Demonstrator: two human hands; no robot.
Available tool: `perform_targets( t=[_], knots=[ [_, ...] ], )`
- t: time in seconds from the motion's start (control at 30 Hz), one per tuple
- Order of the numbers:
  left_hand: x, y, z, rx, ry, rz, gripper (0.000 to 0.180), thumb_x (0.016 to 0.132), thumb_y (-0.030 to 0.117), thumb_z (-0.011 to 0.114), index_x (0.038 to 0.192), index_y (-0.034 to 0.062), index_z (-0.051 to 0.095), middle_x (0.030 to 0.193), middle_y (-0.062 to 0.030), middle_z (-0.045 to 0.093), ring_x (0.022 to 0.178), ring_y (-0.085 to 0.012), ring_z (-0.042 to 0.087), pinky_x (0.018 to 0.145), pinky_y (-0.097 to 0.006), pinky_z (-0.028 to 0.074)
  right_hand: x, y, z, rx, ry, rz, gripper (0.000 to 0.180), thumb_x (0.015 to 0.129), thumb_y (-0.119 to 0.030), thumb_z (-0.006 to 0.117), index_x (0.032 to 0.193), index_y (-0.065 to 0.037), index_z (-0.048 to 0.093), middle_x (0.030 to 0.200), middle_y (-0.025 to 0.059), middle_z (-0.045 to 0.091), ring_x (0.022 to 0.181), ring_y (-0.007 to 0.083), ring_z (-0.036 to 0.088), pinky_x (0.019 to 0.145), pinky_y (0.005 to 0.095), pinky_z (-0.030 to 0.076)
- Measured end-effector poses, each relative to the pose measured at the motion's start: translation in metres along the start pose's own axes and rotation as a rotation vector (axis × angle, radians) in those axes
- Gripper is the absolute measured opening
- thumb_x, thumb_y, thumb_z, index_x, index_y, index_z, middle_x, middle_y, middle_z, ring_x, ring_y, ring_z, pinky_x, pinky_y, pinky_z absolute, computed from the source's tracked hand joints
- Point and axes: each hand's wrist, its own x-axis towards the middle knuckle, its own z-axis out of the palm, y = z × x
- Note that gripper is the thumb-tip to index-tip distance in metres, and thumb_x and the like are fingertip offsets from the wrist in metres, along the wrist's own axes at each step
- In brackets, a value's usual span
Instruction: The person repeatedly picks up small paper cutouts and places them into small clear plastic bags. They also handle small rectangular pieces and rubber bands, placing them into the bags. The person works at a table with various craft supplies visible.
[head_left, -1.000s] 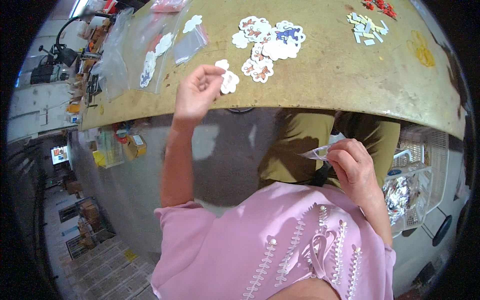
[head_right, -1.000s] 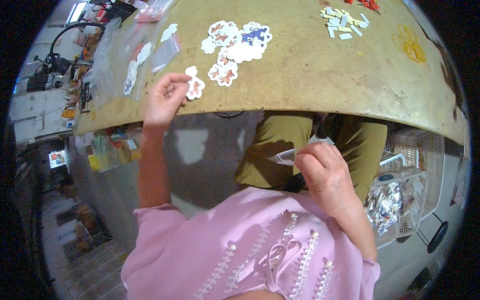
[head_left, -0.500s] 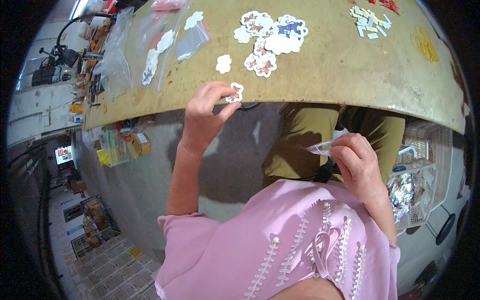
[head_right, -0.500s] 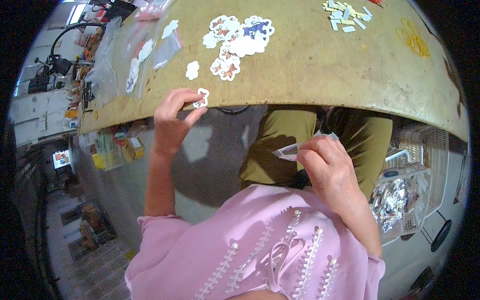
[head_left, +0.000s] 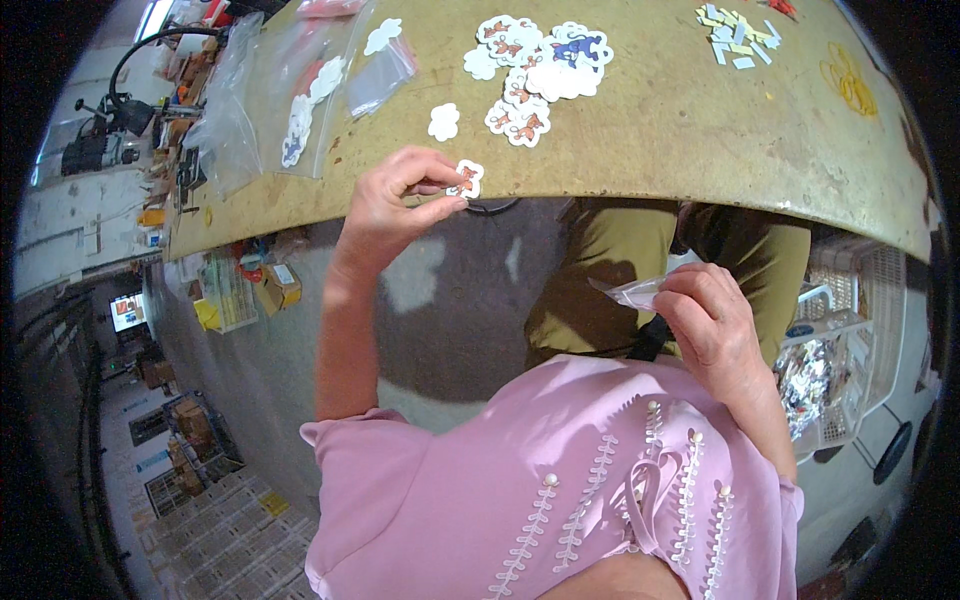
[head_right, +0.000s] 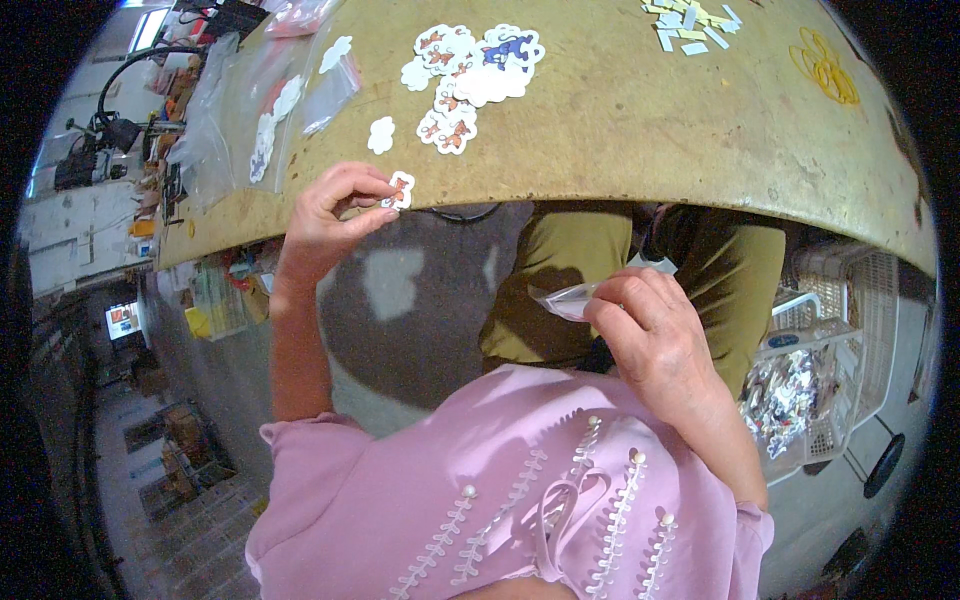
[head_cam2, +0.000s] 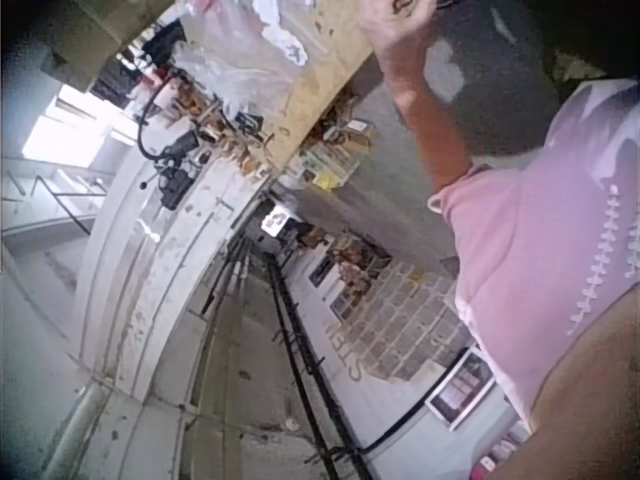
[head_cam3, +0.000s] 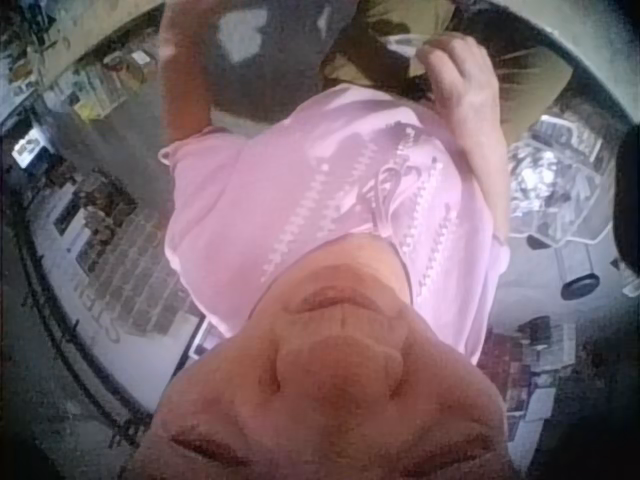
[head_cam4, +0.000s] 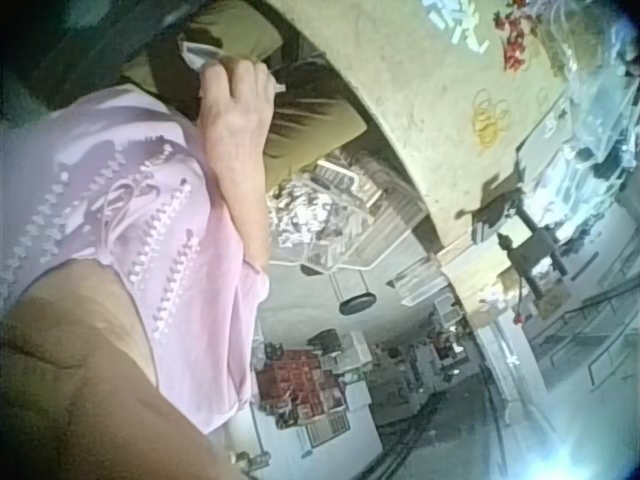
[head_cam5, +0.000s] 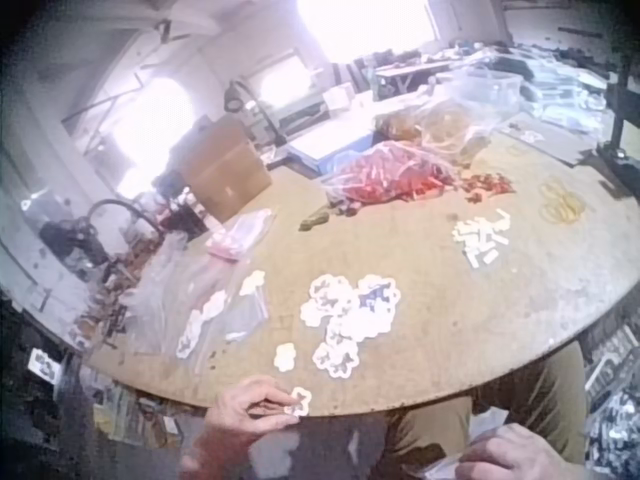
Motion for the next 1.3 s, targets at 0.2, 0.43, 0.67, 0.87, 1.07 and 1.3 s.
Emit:
perform_targets(
  t=[0.2, 0.43, 0.67, 0.87, 1.07, 1.3],
  knots=[
    [0.0, 0.005, 0.013, 0.333, 0.157, 0.157, 0.013, 0.09, 0.001, 0.079, 0.103, -0.0005, 0.077, 0.102, -0.011, 0.075, 0.093, -0.0178, 0.075, 0.082, -0.031, 0.061, 0.001, 0.002, -0.001, -0.023, 0.026, -0.015, 0.025, 0.075, -0.009, 0.072, 0.099, -0.002, 0.07, 0.104, 0.0126, 0.066, 0.102, 0.0324, 0.068, 0.085, 0.0429, 0.055],
    [0.01, -0.005, 0.04, 0.508, 0.61, 0.229, 0.007, 0.094, 0.0, 0.075, 0.101, 0.0007, 0.075, 0.096, -0.0127, 0.075, 0.077, -0.0205, 0.072, 0.069, -0.035, 0.059, 0.023, -0.003, -0.005, -0.221, 0.123, -0.132, 0.031, 0.072, -0.011, 0.072, 0.102, 0.0, 0.071, 0.109, 0.0138, 0.066, 0.107, 0.0313, 0.068, 0.088, 0.0426, 0.058],
    [-0.003, 0.088, 0.091, -0.217, 0.34, 0.336, 0.016, 0.089, -0.006, 0.078, 0.099, 0.0046, 0.074, 0.094, -0.0069, 0.075, 0.075, -0.0115, 0.067, 0.064, -0.027, 0.052, 0.039, -0.008, -0.005, -0.167, 0.115, -0.125, 0.029, 0.076, -0.009, 0.073, 0.104, 0.0, 0.07, 0.117, 0.0159, 0.066, 0.111, 0.0343, 0.067, 0.092, 0.0451, 0.057],
    [-0.002, 0.099, 0.107, 0.17, 0.264, 0.466, 0.026, 0.076, -0.002, 0.085, 0.096, 0.0124, 0.076, 0.086, -0.0023, 0.069, 0.075, -0.0234, 0.067, 0.066, -0.035, 0.055, 0.031, -0.004, -0.007, -0.056, 0.1, -0.11, 0.035, 0.074, -0.006, 0.074, 0.108, 0.001, 0.073, 0.119, 0.0186, 0.067, 0.109, 0.0379, 0.069, 0.09, 0.046, 0.059],
    [0.001, 0.109, 0.099, 0.247, -0.005, 0.326, 0.019, 0.087, 0.006, 0.08, 0.106, 0.0104, 0.079, 0.086, -0.0048, 0.07, 0.075, -0.0262, 0.068, 0.068, -0.036, 0.056, 0.026, -0.001, -0.008, 0.021, 0.118, -0.084, 0.027, 0.077, -0.007, 0.073, 0.103, 0.001, 0.07, 0.116, 0.0181, 0.067, 0.107, 0.0369, 0.069, 0.088, 0.0445, 0.06],
    [0.062, 0.072, 0.051, -0.118, 0.269, 0.055, 0.015, 0.101, -0.001, 0.065, 0.11, 0.0013, 0.077, 0.093, -0.0088, 0.075, 0.08, -0.0128, 0.07, 0.072, -0.029, 0.057, 0.029, 0.017, -0.028, -0.06, 0.129, -0.077, 0.024, 0.077, -0.006, 0.071, 0.1, 0.0, 0.069, 0.109, 0.0162, 0.068, 0.103, 0.0356, 0.069, 0.088, 0.0426, 0.059]
  ],
)
